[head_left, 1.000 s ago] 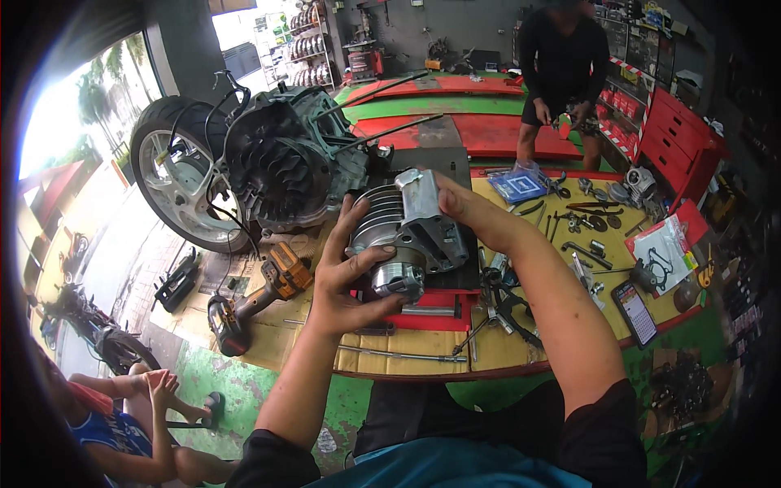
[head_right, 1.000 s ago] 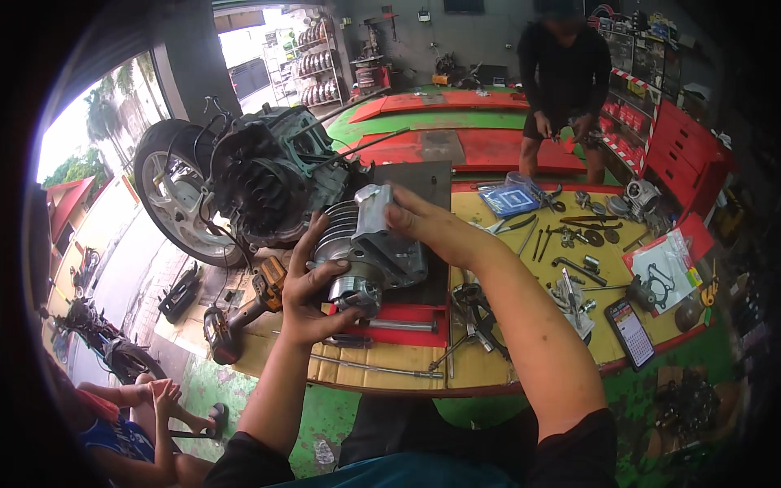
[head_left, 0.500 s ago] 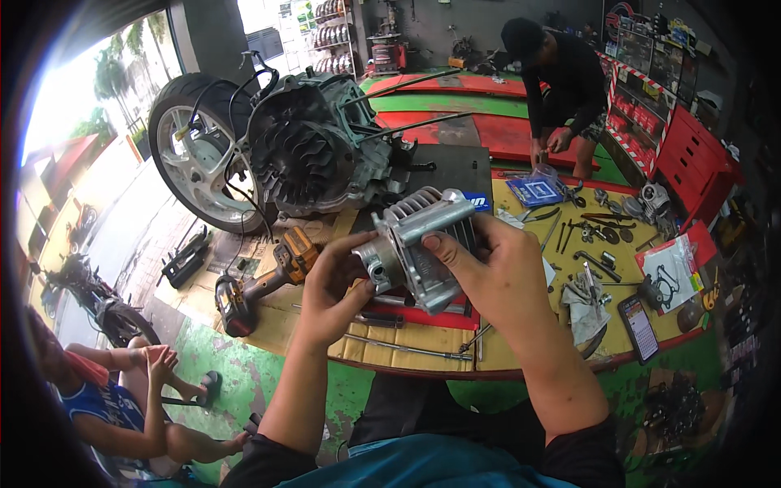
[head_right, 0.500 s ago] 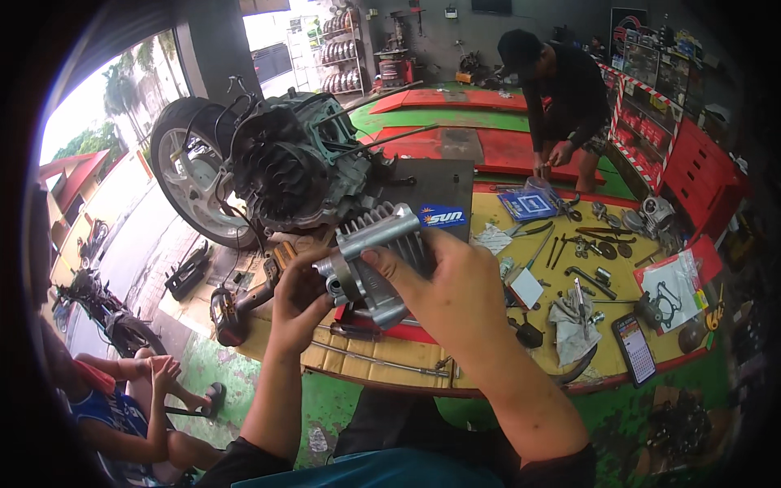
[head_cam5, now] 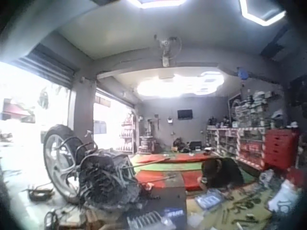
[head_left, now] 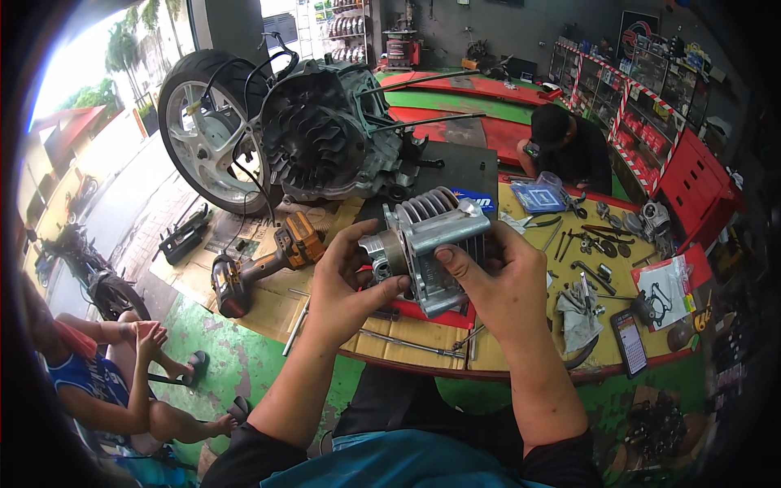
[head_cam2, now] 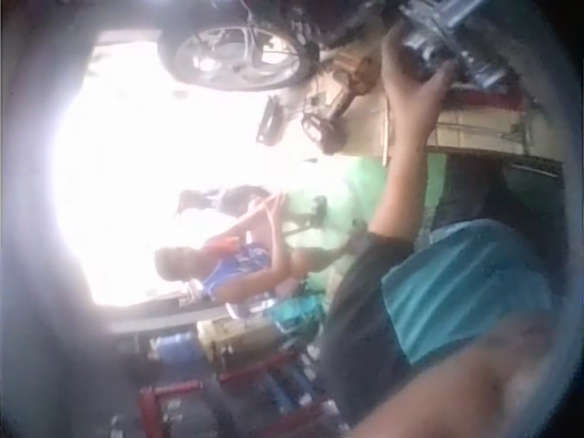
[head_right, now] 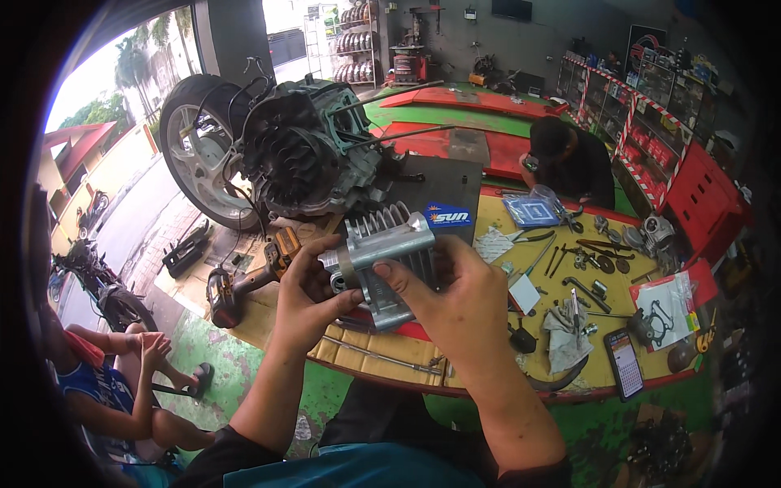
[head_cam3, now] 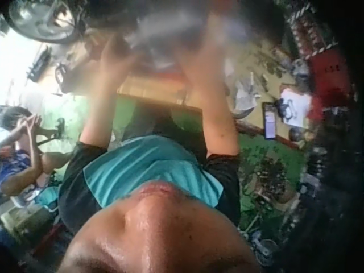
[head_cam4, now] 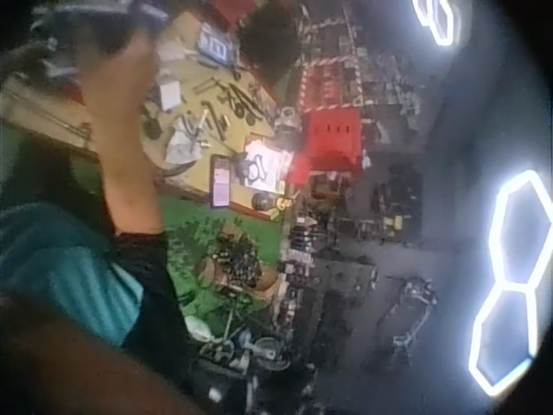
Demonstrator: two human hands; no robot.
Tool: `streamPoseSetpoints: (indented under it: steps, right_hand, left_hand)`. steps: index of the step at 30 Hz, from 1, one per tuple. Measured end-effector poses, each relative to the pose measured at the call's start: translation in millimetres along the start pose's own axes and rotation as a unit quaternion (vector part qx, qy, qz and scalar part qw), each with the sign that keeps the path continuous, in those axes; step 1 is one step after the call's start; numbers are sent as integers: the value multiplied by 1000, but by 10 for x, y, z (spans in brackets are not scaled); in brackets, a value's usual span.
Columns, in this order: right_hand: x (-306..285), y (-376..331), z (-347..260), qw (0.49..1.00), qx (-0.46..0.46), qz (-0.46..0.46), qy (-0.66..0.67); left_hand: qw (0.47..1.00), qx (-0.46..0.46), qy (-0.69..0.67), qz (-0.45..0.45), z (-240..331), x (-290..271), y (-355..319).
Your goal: The person handles a metallic cylinder head, inserting a small metal ring into a groove and rotating the part to check alignment. They then fit the cylinder head onto a larger engine block, use a wrench to tighten bolts, and wipe the assembly with a cloth.
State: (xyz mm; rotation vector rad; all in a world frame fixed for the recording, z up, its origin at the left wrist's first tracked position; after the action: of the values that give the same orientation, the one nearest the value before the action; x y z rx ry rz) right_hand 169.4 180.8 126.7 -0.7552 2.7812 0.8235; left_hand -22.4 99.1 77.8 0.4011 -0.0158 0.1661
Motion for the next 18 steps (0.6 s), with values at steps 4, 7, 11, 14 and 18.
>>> streamPoseSetpoints:
  steps: [4, 7, 11, 14, 18]
  right_hand:
    - [-14, -56, 47, 1000, -16, -8, 25]
    - [-93, -118, 97, 997, 7, -29, 72]
    - [-178, -202, 99, 986, 67, -47, 144]
    - [-193, -270, 171, 983, 73, -104, 133]
    - [-198, -443, 222, 982, 50, -148, 108]
  left_hand:
    - [1000, -5, 12, -6, -14, 1, -5]
    - [1000, 11, 2, -6, 7, -2, -15]
    - [999, 31, 36, -18, 12, 11, 15]
    - [994, 62, 84, -28, 37, 16, 29]
    - [976, 147, 153, -46, 108, 45, 18]
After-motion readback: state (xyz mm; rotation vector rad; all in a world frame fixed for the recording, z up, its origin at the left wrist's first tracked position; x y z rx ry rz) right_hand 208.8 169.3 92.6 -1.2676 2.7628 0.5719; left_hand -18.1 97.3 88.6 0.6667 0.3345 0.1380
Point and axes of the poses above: each hand's wrist, its own y-axis towards the middle knuckle, its own x-axis out of the palm, z = x × y, the point moved 5 cm from there along y, towards the middle knuckle, and after that the axes turned 11 degrees about -z, right-handed, at the moved point
